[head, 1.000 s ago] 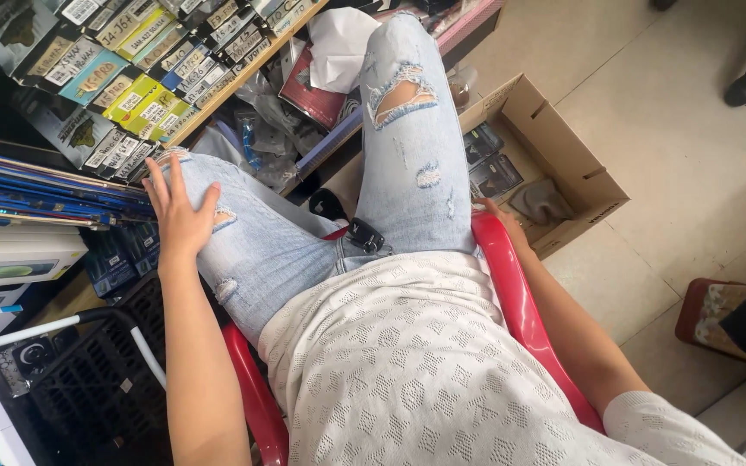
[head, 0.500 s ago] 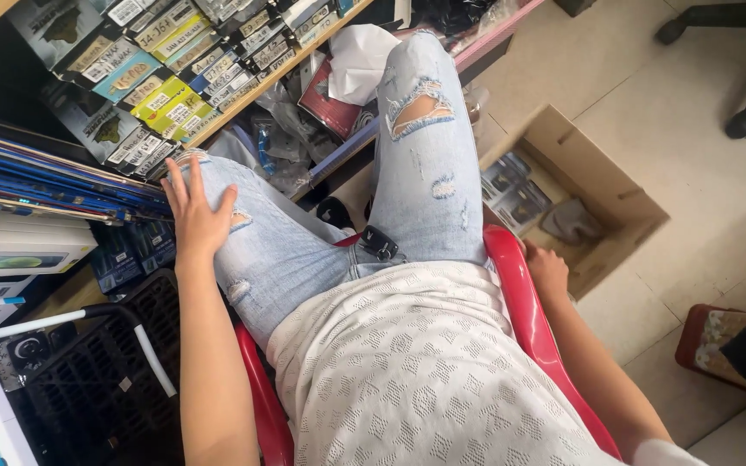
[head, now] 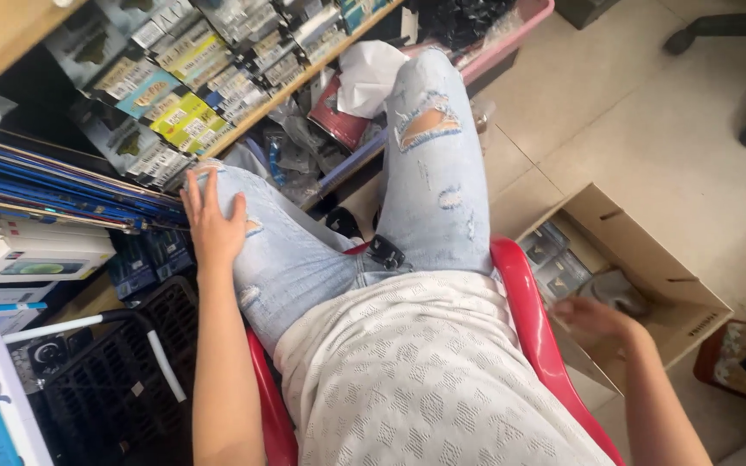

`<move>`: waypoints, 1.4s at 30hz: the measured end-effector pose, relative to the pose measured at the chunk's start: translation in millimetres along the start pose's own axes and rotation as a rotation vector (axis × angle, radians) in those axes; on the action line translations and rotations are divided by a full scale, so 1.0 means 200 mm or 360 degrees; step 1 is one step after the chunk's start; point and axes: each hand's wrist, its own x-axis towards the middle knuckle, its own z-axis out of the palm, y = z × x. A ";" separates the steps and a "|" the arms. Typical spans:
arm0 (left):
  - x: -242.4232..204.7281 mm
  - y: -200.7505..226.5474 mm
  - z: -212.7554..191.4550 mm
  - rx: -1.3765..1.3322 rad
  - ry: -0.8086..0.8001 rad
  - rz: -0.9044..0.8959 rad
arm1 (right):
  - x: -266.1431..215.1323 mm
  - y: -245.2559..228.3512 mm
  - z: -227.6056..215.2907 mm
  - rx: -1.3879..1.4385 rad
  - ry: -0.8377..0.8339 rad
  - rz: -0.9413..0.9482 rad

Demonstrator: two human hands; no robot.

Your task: The person sits on a stool and organizes small items on their lap. They handle a black card, white paper sheets, and a small box, placing them into a cardboard box on the floor.

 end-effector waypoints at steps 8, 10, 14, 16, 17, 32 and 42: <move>0.01 -0.06 0.03 0.0107 0.0162 0.0165 | 1.11 0.32 0.15 0.2218 0.0955 0.0294; 0.00 -0.01 0.03 0.0104 0.0139 0.0158 | 1.15 0.29 0.15 0.2264 0.1064 0.0386; 0.00 -0.02 0.03 0.0121 0.0078 0.0102 | 1.28 0.30 0.15 0.2122 0.1266 0.0698; 0.00 -0.03 0.03 0.0136 0.0072 0.0104 | 1.18 0.26 0.16 0.2126 0.1252 0.0705; 0.01 -0.03 0.03 0.0144 0.0082 0.0113 | 1.14 0.21 0.14 0.2131 0.1250 0.0693; 0.01 -0.03 0.02 0.0090 0.0078 0.0103 | 0.32 -0.75 -0.16 0.2231 0.1205 0.0377; 0.00 -0.04 0.03 0.0071 0.0112 0.0128 | 0.66 -0.61 -0.07 0.2739 0.1219 -0.0159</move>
